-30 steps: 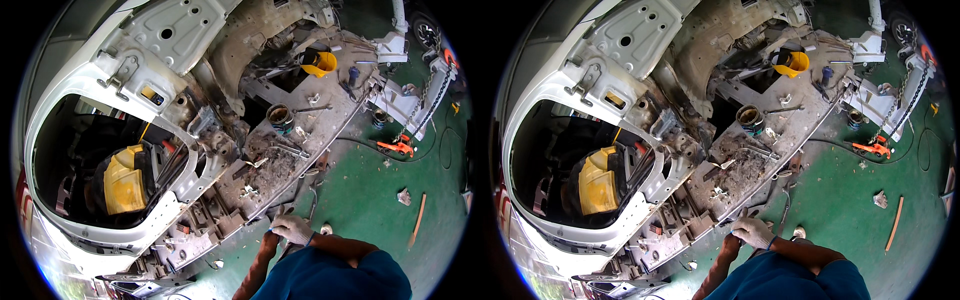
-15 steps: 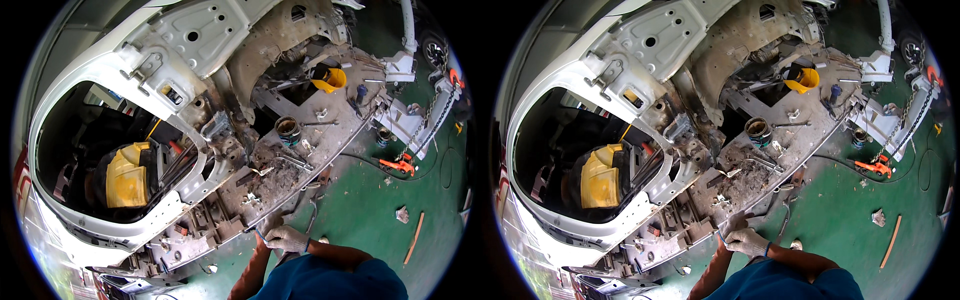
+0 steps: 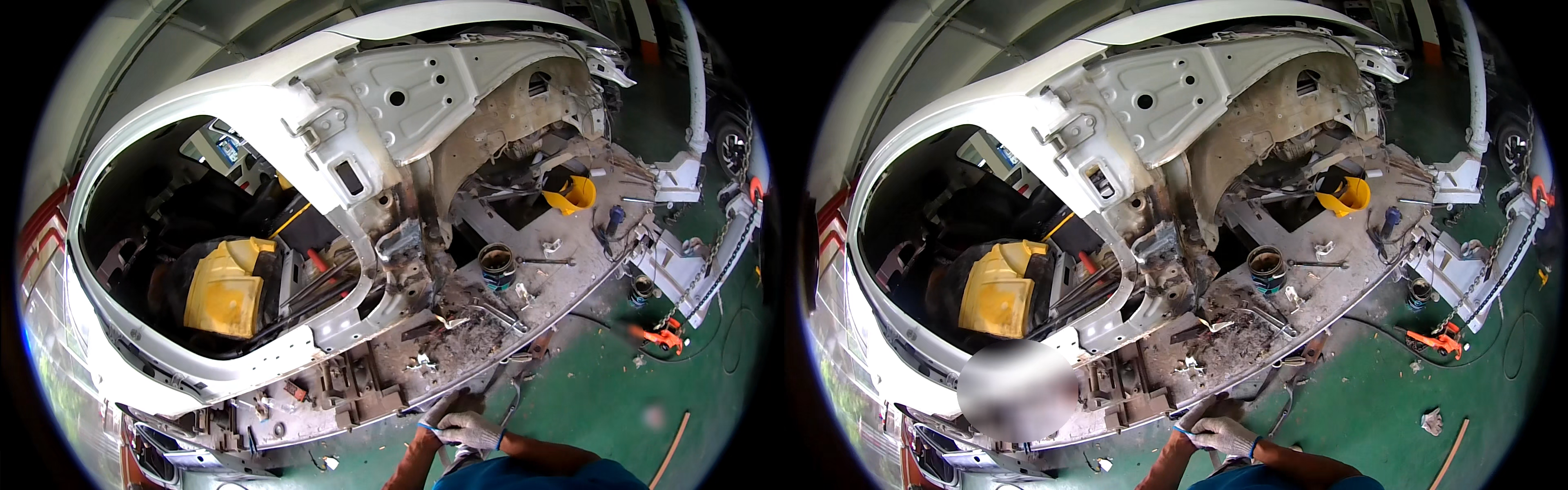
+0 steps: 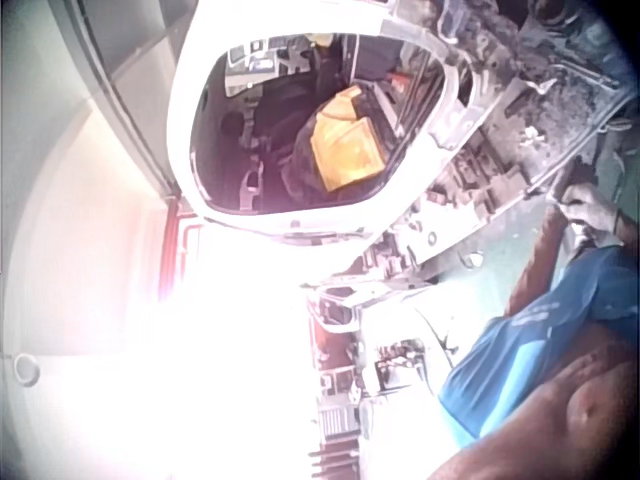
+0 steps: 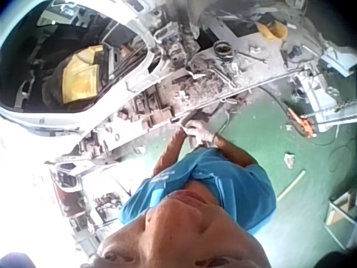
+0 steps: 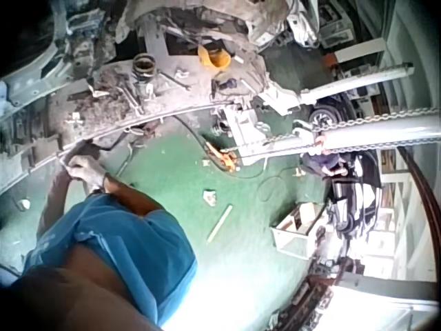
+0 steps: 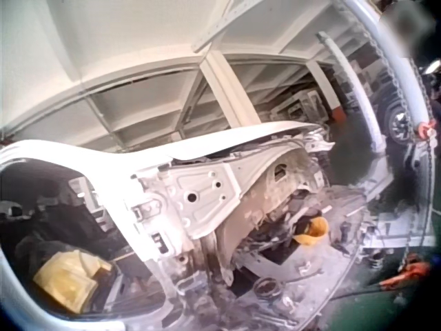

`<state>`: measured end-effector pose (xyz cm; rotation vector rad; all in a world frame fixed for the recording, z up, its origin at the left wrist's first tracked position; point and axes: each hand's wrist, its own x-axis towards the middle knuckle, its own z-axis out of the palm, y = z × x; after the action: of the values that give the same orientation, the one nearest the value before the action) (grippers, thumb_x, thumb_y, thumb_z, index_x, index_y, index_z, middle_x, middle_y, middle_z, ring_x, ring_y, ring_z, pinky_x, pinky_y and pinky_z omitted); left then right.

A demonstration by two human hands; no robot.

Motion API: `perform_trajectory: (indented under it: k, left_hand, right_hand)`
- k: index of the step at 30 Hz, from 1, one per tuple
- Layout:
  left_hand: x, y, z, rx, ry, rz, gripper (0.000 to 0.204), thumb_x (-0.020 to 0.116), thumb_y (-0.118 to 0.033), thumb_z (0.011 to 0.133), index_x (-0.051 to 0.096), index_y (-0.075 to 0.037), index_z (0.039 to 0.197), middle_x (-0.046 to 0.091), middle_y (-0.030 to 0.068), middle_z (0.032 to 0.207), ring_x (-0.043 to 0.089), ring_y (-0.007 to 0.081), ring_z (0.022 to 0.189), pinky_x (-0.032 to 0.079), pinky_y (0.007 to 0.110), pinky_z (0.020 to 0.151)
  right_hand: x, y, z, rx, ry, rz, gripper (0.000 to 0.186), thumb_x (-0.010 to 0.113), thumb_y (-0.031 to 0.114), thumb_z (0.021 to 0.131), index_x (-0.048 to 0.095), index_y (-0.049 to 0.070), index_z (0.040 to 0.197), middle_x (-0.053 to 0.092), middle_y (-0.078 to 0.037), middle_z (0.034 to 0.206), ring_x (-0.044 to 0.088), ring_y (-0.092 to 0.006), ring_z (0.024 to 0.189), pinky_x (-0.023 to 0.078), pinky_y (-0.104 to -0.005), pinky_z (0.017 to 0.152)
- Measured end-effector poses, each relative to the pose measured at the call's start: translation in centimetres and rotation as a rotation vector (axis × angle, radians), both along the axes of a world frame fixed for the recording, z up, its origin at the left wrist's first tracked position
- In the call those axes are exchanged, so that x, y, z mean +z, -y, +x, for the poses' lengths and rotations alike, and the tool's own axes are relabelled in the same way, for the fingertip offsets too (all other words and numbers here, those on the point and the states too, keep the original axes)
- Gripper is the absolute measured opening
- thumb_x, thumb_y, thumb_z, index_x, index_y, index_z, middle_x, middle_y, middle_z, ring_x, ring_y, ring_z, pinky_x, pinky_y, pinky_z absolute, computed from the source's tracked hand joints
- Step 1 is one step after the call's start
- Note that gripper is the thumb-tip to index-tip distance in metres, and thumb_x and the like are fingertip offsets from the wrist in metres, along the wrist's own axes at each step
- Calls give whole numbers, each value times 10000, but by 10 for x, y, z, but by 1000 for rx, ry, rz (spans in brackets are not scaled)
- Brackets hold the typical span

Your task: The person works on the front section of a white car body in a workshop. They handle small metal fasteners and a black plastic clip, then repeatedly rub and scrape a seam on the car's frame with gloved hands. Tools and debris are visible on the floor and workbench.

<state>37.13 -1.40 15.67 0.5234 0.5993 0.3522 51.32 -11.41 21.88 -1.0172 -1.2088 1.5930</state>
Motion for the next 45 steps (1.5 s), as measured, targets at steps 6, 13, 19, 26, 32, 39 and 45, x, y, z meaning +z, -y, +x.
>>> perform_trajectory:
  k: [6, 13, 19, 26, 32, 39, 45]
  left_hand:
    - [-15, -8, -26, 48, 390, -121, 960, 430, -738, 975, 497, 93, 1451, 491, 310, 1528, 469, 498, 1400, 355, 534, 1213]
    - [25, 3, -13, 13, 326, -73, 1155, 389, -886, 900, 400, 97, 1506, 412, 416, 1527, 443, 570, 1396, 346, 638, 1186]
    - [24, 19, 0, 236, 143, -260, 755, 467, -616, 1039, 554, 28, 1424, 578, 266, 1461, 484, 456, 1405, 324, 571, 1222]
    - [-2, 28, -13, 171, 109, -186, 772, 481, -639, 1028, 674, 71, 1264, 671, 202, 1325, 586, 345, 1280, 363, 459, 1195]
    - [-57, 33, -21, 252, -57, 32, 401, 512, -330, 1100, 527, -126, 1445, 594, 118, 1441, 580, 293, 1295, 471, 489, 1090]
    - [-135, -33, -47, 364, -272, -60, 215, 610, -233, 1052, 680, -71, 1174, 728, 83, 1118, 711, 250, 1031, 580, 404, 862]
    - [-163, -92, -86, 578, -503, -164, 445, 581, -428, 1054, 709, -8, 988, 739, 120, 875, 716, 222, 781, 585, 356, 736]
  right_hand:
    - [-5, -4, -13, 190, 22, -19, 201, 701, 186, 1003, 723, 37, 1138, 735, -16, 973, 662, -103, 895, 548, -281, 835]
    - [-3, -8, -13, 263, 28, -87, 226, 707, 221, 984, 720, 39, 1118, 736, -29, 966, 667, -124, 891, 548, -293, 823]
    - [1, -4, -4, 279, -44, -32, 155, 670, 170, 988, 721, 49, 1070, 720, -28, 907, 644, -116, 830, 526, -292, 774]
    - [-4, 8, -10, 290, -90, -163, 211, 732, 197, 962, 736, 40, 1104, 731, -40, 953, 659, -112, 881, 531, -291, 812]
    - [5, -3, -31, 712, -614, -401, 213, 710, 180, 971, 727, 7, 1094, 731, -48, 939, 675, -101, 863, 524, -272, 784]
    - [-16, -65, -54, 286, -184, -215, 185, 728, 171, 959, 734, 25, 1072, 737, -40, 927, 684, -100, 788, 560, -276, 699]
    - [-159, -168, -18, -225, 494, -293, 180, 714, 218, 942, 754, 63, 1025, 754, -76, 850, 710, -180, 671, 570, -345, 644]
